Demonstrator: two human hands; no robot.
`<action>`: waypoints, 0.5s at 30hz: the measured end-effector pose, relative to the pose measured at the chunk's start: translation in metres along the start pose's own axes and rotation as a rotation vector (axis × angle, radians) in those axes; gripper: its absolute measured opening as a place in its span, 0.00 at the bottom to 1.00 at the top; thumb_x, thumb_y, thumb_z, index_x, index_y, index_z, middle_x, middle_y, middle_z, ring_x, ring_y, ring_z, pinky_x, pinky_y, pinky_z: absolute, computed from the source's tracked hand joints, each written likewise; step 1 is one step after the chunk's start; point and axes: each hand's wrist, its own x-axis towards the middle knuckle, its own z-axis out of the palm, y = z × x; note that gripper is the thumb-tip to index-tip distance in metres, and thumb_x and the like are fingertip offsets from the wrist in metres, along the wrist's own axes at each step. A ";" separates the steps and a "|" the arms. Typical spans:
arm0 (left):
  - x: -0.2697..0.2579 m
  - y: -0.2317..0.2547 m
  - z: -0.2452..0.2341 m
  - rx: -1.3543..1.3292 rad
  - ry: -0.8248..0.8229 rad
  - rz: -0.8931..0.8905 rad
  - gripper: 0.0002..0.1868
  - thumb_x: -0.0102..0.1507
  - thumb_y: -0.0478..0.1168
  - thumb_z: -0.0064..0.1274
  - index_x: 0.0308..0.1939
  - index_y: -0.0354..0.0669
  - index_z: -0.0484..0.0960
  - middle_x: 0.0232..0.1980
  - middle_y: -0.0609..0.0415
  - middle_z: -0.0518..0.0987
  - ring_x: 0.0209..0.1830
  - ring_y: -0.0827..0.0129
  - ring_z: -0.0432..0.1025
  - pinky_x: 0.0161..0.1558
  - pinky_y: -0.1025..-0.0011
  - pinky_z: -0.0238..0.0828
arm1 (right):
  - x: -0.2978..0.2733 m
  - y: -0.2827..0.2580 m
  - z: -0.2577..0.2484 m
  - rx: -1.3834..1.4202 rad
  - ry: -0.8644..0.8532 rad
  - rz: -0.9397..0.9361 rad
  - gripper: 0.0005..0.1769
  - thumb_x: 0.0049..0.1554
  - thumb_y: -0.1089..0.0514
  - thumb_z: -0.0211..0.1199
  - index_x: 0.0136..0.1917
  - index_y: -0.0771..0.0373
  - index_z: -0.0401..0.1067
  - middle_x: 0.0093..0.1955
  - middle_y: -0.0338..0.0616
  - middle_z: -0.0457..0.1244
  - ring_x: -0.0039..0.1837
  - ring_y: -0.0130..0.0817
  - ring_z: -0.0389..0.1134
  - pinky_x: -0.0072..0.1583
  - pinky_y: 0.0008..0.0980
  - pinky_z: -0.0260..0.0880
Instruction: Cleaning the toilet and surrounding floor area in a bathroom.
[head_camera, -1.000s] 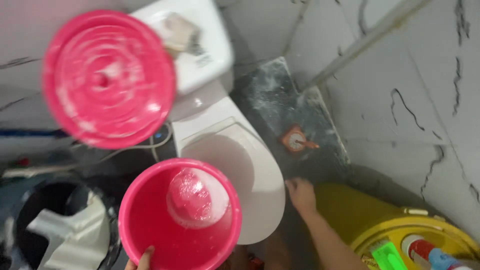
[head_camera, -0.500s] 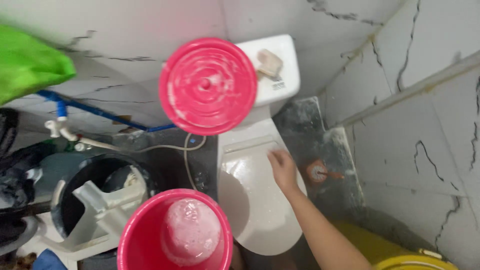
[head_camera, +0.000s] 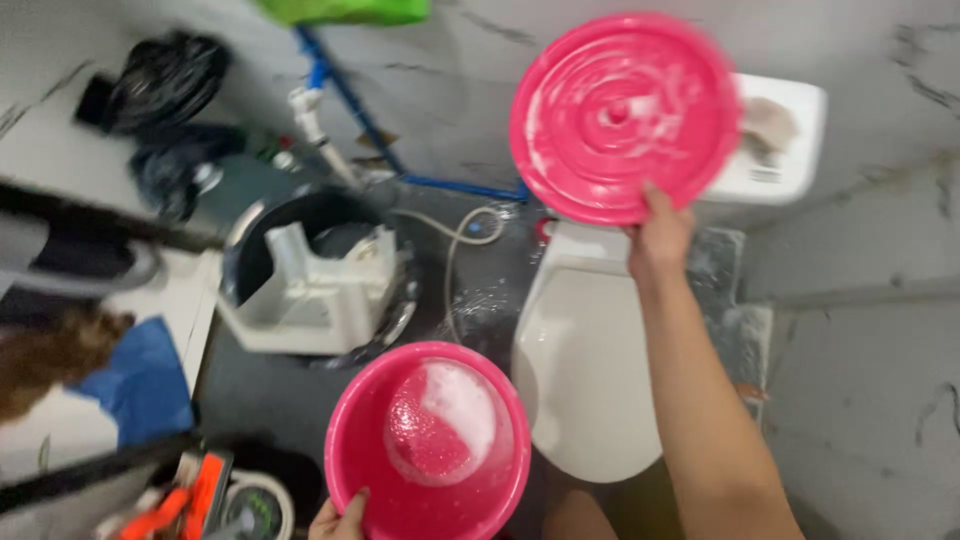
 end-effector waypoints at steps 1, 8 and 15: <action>-0.006 -0.001 -0.008 -0.037 0.005 -0.050 0.16 0.58 0.23 0.54 0.50 0.31 0.85 0.42 0.41 0.86 0.38 0.59 0.81 0.44 0.64 0.79 | -0.021 -0.011 0.011 0.009 -0.068 -0.060 0.11 0.63 0.61 0.61 0.59 0.62 0.70 0.45 0.38 0.68 0.38 0.28 0.67 0.34 0.27 0.64; -0.015 -0.060 -0.110 -0.044 0.208 0.007 0.13 0.58 0.23 0.57 0.47 0.25 0.85 0.40 0.38 0.86 0.36 0.58 0.81 0.43 0.63 0.79 | -0.090 0.030 0.112 -0.376 -0.444 -0.154 0.08 0.67 0.59 0.61 0.56 0.65 0.74 0.45 0.39 0.68 0.43 0.26 0.66 0.43 0.27 0.65; -0.042 -0.067 -0.172 -0.156 0.356 0.002 0.14 0.60 0.25 0.54 0.49 0.29 0.84 0.41 0.40 0.85 0.36 0.60 0.81 0.42 0.64 0.79 | -0.143 0.118 0.277 -0.924 -0.856 -0.819 0.13 0.61 0.61 0.62 0.59 0.67 0.73 0.53 0.59 0.68 0.54 0.58 0.71 0.57 0.47 0.70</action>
